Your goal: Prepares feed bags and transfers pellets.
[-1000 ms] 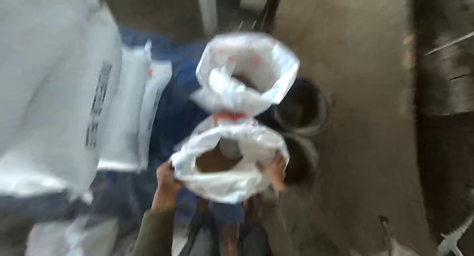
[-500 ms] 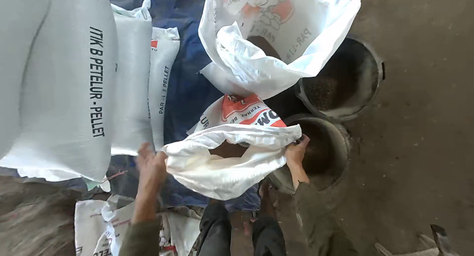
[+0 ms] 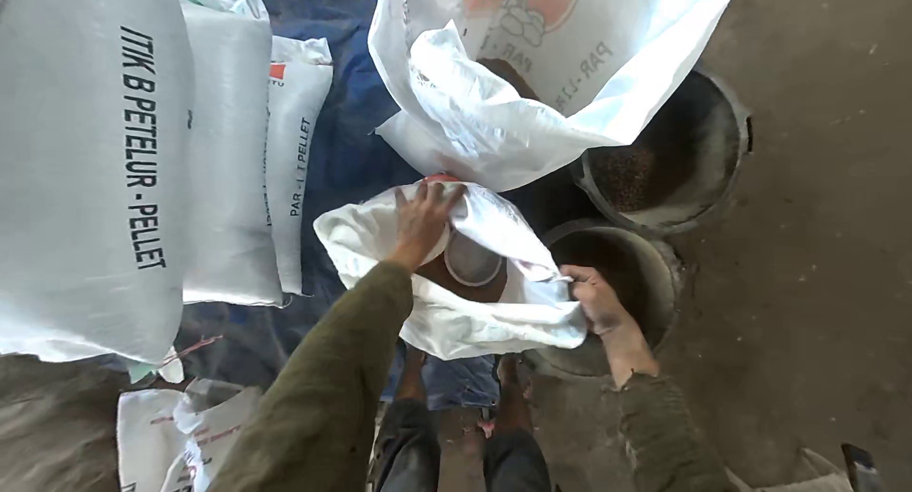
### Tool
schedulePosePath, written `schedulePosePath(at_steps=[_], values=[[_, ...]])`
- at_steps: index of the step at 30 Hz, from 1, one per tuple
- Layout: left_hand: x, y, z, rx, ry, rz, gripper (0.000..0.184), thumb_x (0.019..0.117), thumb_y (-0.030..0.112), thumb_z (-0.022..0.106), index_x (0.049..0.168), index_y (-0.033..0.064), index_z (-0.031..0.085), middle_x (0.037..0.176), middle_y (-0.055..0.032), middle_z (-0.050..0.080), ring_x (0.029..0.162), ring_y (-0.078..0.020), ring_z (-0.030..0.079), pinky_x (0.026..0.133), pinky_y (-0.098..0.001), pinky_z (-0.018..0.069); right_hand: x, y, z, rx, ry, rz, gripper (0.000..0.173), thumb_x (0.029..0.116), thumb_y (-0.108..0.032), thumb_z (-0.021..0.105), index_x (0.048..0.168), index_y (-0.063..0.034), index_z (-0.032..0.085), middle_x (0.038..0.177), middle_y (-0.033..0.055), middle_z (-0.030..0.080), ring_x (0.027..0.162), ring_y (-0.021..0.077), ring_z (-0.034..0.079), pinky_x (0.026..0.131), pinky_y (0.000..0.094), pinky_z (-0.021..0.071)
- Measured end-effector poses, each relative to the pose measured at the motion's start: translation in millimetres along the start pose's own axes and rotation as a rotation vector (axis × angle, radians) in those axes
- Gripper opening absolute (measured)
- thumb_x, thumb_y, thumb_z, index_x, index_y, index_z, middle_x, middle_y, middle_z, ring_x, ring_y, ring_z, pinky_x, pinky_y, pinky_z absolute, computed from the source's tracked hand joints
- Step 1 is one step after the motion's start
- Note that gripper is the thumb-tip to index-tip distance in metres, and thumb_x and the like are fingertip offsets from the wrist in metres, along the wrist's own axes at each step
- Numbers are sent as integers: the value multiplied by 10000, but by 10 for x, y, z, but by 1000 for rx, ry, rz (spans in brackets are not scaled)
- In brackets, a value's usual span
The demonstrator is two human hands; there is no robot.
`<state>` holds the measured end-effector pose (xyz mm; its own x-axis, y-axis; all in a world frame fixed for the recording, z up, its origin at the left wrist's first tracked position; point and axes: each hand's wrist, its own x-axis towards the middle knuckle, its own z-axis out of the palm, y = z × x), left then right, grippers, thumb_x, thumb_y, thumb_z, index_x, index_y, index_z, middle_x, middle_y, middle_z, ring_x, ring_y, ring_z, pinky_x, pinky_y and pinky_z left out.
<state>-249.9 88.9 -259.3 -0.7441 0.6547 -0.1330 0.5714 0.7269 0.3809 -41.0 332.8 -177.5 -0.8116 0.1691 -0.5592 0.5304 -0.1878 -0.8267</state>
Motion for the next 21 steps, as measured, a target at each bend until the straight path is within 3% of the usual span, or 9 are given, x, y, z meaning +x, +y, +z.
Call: schedulePosePath(at_steps=[3, 6, 8, 10, 12, 14, 17, 19, 21], values=[[434, -227, -358, -257, -256, -132, 270, 970, 61, 569, 1194, 62, 721, 1111, -248, 703, 1057, -462, 666, 895, -683, 502, 45, 159, -436, -466, 137, 61, 270, 929, 33, 460, 998, -22, 715, 900, 45, 706, 828, 88, 660, 769, 294, 560], [714, -282, -570, -401, -491, -419, 305, 1047, 191, 462, 1048, 1, 700, 945, -221, 662, 850, -352, 624, 745, -577, 476, 35, 7, -444, -984, 231, 157, 405, 960, -48, 578, 1358, -75, 648, 1436, 219, 553, 1333, 434, 497, 1040, 649, 422], [824, -285, -542, -369, -553, -491, 385, 1069, 256, 446, 986, -51, 664, 947, -257, 645, 862, -386, 623, 759, -611, 472, -128, -148, -117, -1110, 435, -195, 502, 864, -170, 599, 1346, -31, 636, 1457, 292, 508, 1332, 536, 460, 1014, 691, 402], [881, -263, -500, -323, -612, -458, 442, 1085, 287, 432, 987, -73, 668, 994, -272, 650, 923, -407, 621, 812, -632, 459, -229, -295, 399, -1013, 461, -562, 442, 891, -246, 551, 1230, 11, 673, 1336, 265, 617, 1269, 437, 562, 1065, 563, 437], [890, -209, -523, -304, -678, -410, 447, 1101, 278, 387, 1069, -57, 682, 1096, -275, 659, 1034, -415, 624, 890, -645, 451, -240, -265, 919, -922, 121, -478, 435, 947, -273, 544, 1293, -41, 670, 1348, 192, 646, 1289, 354, 586, 1088, 525, 448], [893, -151, -580, -295, -693, -385, 439, 1107, 248, 349, 1126, -48, 671, 1157, -282, 651, 1102, -429, 616, 930, -657, 442, -175, -86, 1278, -911, -430, -9, 450, 1052, -328, 495, 1418, -88, 597, 1369, 190, 632, 1302, 371, 577, 1099, 590, 422], [966, -77, -666, -362, -545, -523, 498, 1104, 311, 342, 1098, -57, 679, 1118, -277, 662, 1066, -414, 628, 914, -645, 450, -374, 419, 1695, -711, -1044, 331, 422, 1087, -326, 470, 1325, -31, 656, 1307, 243, 655, 1249, 425, 601, 1059, 663, 425], [929, -52, -782, -412, -393, -577, 486, 1069, 368, 410, 1186, -35, 654, 1149, -287, 660, 1098, -440, 633, 921, -672, 458, -562, 576, 1823, -623, -1193, 429, 475, 1094, -351, 432, 1320, 10, 644, 1353, 262, 620, 1315, 425, 551, 1101, 665, 374], [618, -46, -949, -396, -247, -502, 637, 991, 472, 584, 1468, 62, 489, 1362, -265, 581, 1263, -459, 556, 1004, -691, 434, -606, 596, 1731, -608, -1173, 339, 398, 1083, -254, 487, 1273, 49, 660, 1311, 275, 640, 1284, 432, 571, 1093, 646, 388]])
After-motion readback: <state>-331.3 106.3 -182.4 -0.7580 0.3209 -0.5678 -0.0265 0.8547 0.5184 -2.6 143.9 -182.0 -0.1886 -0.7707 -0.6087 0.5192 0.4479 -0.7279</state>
